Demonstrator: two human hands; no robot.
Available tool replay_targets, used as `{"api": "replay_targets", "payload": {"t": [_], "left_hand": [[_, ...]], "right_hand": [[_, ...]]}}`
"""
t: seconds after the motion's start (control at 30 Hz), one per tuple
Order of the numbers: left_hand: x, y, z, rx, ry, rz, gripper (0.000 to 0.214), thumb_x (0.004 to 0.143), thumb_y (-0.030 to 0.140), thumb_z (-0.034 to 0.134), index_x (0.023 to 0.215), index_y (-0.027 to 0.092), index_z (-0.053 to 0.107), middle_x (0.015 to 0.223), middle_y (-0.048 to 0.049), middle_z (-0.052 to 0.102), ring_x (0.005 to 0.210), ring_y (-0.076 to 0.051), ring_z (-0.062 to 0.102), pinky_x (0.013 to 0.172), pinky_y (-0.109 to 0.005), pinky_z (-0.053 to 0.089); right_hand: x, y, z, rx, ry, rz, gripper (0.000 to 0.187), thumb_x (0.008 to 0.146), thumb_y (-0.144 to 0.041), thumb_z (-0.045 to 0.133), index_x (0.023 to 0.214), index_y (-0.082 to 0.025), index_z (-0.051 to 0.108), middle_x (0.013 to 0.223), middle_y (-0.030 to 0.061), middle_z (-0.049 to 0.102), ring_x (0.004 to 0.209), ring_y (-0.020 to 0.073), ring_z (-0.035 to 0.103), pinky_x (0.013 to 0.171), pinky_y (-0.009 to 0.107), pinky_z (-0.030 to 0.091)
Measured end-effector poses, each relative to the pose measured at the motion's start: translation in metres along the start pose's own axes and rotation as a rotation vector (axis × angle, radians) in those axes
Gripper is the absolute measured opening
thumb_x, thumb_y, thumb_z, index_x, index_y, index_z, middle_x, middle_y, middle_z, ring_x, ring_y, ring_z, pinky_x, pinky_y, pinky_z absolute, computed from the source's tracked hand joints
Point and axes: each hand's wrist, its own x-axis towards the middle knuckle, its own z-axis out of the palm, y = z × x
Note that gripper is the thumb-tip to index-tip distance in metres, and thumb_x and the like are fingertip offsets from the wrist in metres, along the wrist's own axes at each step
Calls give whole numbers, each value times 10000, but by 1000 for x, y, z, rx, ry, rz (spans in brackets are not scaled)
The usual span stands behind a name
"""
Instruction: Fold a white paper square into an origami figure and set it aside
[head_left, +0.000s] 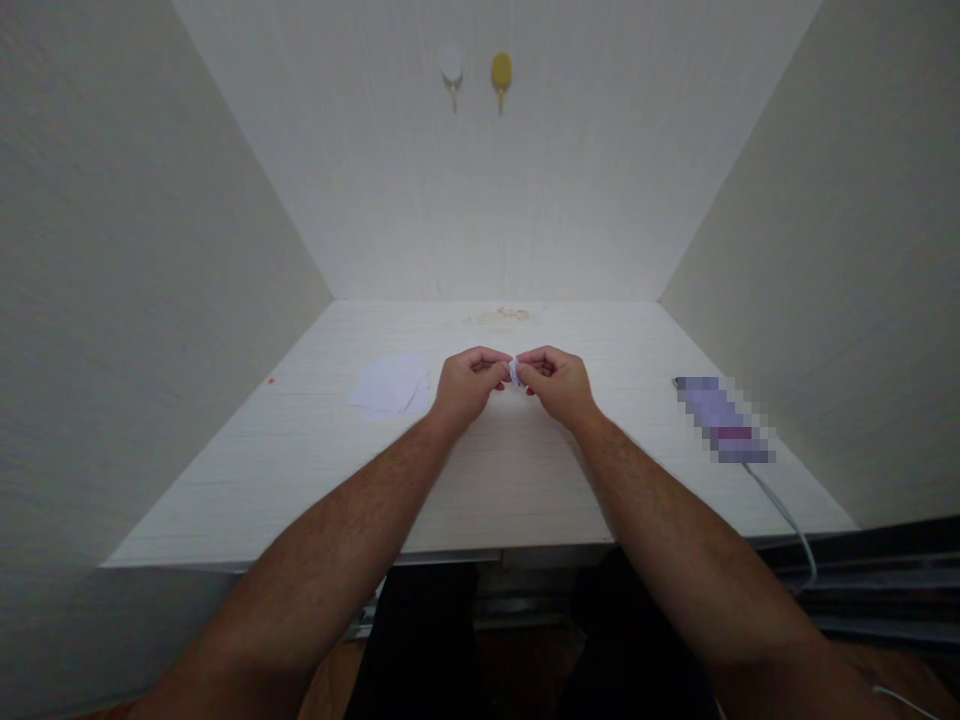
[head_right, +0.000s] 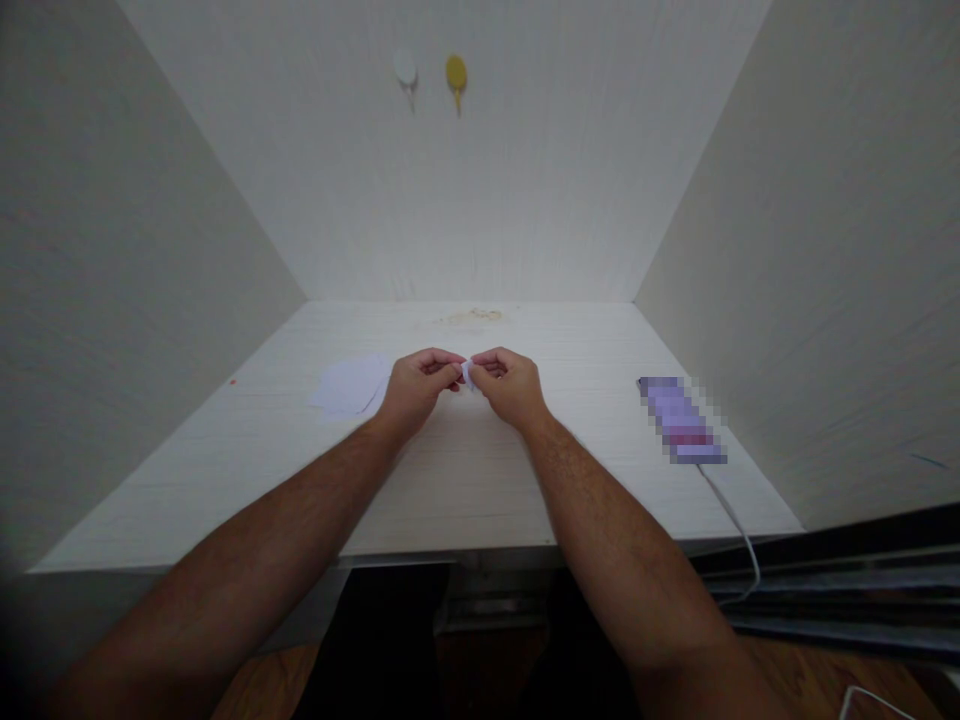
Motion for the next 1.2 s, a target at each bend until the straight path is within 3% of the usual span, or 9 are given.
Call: {"api": "replay_targets", "payload": {"t": [0.37,0.57,0.87,1.07,1.2], "left_hand": [[-3,0,2,134,20,90,111,715,235,685,790,153,690,674,-10,694,614,-112,624,602,-228,497],[-3,-2,2,184,37,137,121,723,256,688,786,153,687,703,-20,701,635,-119,630,615,-237,501],[0,-7,-1,11,-32,86,297,626,319,828,812,137,685,752,-49,718,688,-141,658,671,-267,526],[0,-5,-1,-48,-43,68,285,627,320,831,772,124,682,981,-107,734,811,-166,681,754,-311,544],[0,-4,-2,-3,-47,62,289,645,326,824,807,124,697,904,-101,746,798,-174,685,785,-338,546]], "right_hand": [[2,4,-1,28,-12,-11,320,628,-369,795,866,-167,725,742,43,719,638,141,640,600,278,531],[1,0,0,14,37,-27,271,616,-383,814,716,-175,671,696,38,711,644,155,654,622,289,538],[0,1,-3,-33,40,-109,230,653,-394,802,728,-193,719,863,54,741,810,195,688,737,329,567],[0,2,-1,57,-16,-125,204,657,-373,805,685,-203,696,858,45,744,835,195,694,770,342,571],[0,3,-2,29,1,-129,211,653,-378,810,684,-202,698,820,42,737,788,188,686,745,338,568]]}}
